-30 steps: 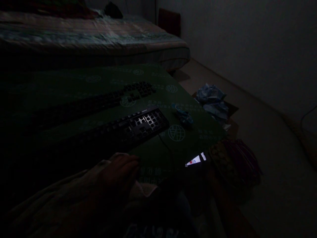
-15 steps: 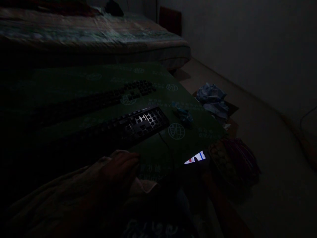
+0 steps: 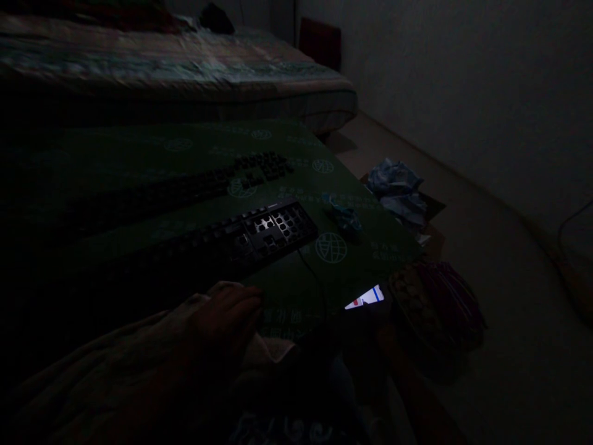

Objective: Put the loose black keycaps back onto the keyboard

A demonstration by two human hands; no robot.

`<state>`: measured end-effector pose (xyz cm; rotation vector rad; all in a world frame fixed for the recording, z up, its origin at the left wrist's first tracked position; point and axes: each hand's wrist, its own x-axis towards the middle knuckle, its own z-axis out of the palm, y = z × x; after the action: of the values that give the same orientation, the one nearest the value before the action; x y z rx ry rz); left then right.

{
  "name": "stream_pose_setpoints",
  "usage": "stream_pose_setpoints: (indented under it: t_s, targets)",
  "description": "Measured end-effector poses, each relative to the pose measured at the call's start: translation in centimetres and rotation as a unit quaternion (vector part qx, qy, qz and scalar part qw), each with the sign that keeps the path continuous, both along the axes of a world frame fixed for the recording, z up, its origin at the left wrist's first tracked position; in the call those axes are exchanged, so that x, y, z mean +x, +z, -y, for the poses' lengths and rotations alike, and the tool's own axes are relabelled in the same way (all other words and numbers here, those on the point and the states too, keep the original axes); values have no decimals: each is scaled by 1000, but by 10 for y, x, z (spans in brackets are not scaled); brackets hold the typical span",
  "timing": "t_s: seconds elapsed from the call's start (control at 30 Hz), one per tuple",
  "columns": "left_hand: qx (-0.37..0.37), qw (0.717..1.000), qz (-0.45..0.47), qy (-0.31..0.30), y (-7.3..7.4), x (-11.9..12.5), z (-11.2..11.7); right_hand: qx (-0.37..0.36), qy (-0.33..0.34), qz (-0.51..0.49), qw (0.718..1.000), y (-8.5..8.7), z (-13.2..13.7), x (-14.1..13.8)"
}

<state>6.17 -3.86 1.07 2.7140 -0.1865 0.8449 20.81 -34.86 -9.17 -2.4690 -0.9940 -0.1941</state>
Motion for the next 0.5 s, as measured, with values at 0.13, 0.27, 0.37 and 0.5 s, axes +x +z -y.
stream_pose_setpoints:
  t_s: [0.13, 0.27, 0.37, 0.5]
  targets:
    - [-11, 1000, -2, -1, 2, 0, 2, 13, 50, 16, 999, 6, 3, -6]
    - [-21, 999, 27, 0, 1, 1, 3, 35, 106, 31, 993, 13, 11, -28]
    - [-17, 999, 27, 0, 0, 2, 3, 49, 146, 38, 987, 30, 6, -51]
    - [-9, 1000, 26, -3, 3, 2, 2, 89, 233, 66, 966, 72, -29, -71]
